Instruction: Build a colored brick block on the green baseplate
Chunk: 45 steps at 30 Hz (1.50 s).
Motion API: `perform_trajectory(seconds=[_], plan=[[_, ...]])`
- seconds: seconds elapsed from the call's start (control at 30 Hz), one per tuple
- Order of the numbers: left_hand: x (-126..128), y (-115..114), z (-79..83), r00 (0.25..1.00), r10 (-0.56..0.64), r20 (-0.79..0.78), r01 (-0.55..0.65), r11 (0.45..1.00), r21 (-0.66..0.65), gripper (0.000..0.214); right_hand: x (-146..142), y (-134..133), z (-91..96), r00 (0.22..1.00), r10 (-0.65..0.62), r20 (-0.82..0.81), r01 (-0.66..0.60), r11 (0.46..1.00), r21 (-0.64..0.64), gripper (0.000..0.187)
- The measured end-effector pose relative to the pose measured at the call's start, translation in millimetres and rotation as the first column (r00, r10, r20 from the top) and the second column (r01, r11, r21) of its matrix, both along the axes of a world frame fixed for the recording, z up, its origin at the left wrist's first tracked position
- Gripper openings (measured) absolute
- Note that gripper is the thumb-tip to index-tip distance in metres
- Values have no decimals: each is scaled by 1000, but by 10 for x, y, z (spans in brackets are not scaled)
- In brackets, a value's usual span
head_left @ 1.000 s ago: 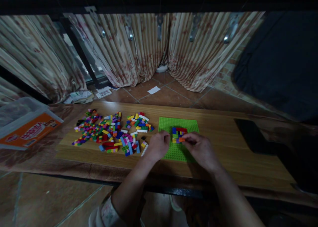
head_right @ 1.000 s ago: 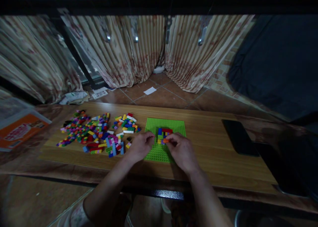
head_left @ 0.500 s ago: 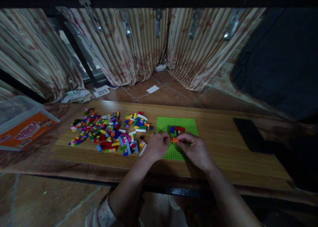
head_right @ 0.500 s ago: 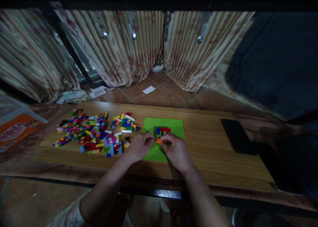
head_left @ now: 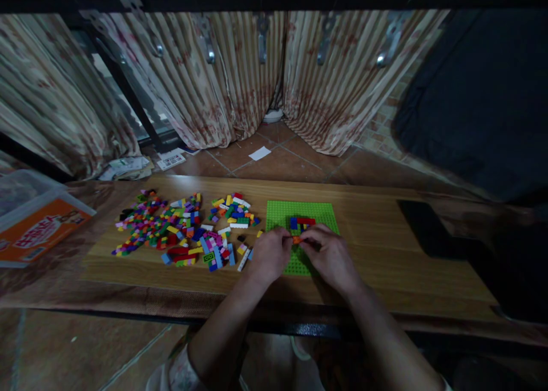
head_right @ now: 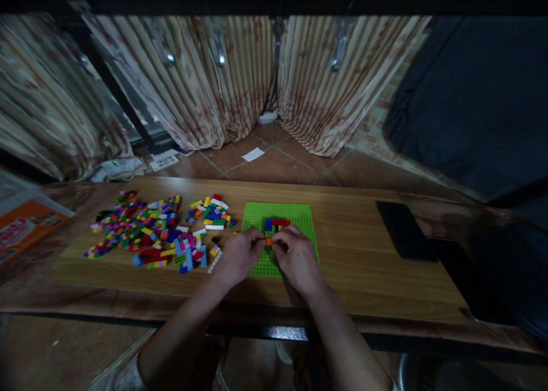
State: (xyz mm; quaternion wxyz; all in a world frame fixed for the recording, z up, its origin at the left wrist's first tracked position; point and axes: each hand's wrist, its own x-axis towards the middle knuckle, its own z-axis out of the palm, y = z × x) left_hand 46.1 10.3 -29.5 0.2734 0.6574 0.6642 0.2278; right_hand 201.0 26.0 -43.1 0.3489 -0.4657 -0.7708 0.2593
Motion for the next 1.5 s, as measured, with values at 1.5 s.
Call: perform_trajectory(seconds=[1.5], plan=[[-370,83,138,966,173,194,-205,966,160,29,-52,161,346,482,-528,-699,622,768,-151,21]])
